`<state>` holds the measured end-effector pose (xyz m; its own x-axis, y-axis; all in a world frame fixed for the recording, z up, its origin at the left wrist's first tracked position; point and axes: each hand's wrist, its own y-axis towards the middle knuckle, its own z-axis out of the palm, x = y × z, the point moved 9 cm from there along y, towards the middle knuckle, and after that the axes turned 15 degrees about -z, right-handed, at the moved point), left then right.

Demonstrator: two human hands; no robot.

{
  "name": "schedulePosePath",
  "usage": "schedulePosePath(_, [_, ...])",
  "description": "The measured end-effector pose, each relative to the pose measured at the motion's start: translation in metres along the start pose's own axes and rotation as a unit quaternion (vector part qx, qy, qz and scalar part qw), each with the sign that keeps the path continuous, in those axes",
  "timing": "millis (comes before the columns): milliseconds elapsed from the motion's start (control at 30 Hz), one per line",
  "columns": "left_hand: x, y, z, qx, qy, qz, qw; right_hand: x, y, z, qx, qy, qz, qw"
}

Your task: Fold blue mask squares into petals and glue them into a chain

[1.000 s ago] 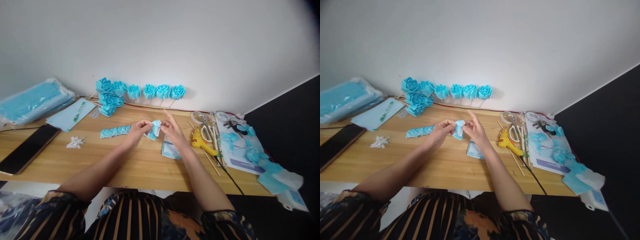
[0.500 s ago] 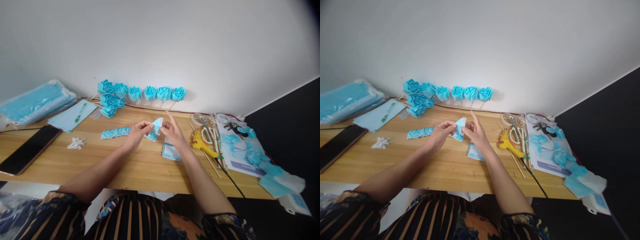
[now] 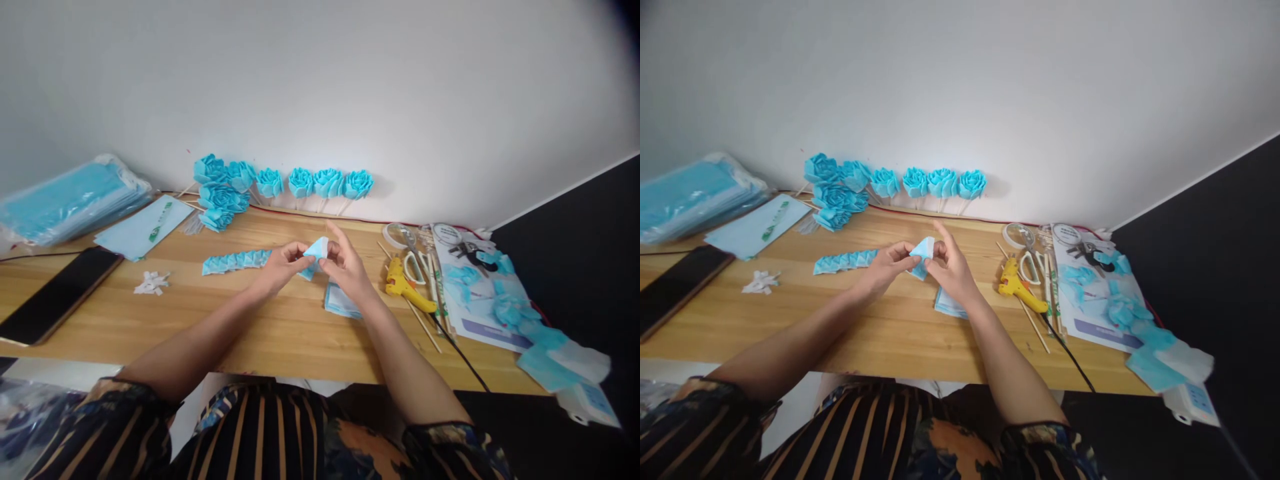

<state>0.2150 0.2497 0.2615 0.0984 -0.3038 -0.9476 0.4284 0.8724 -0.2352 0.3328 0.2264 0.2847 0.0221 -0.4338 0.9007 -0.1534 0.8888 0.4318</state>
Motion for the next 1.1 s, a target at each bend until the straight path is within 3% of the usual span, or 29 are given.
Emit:
schedulePosePath(267, [0.003, 0.005, -0.017, -0.031, -0.080, 0.003, 0.996, 0.004, 0.005, -0.028, -0.089, 0.014, -0.006, 0.996])
schedulePosePath(667, [0.005, 0.004, -0.012, -0.001, -0.121, -0.011, 0.993, -0.014, 0.001, -0.008, -0.030, 0.025, 0.046, 0.998])
schedulePosePath(1100, [0.009, 0.008, -0.014, 0.007, -0.149, -0.012, 0.989, -0.008, 0.002, -0.016, -0.039, 0.009, 0.028, 0.999])
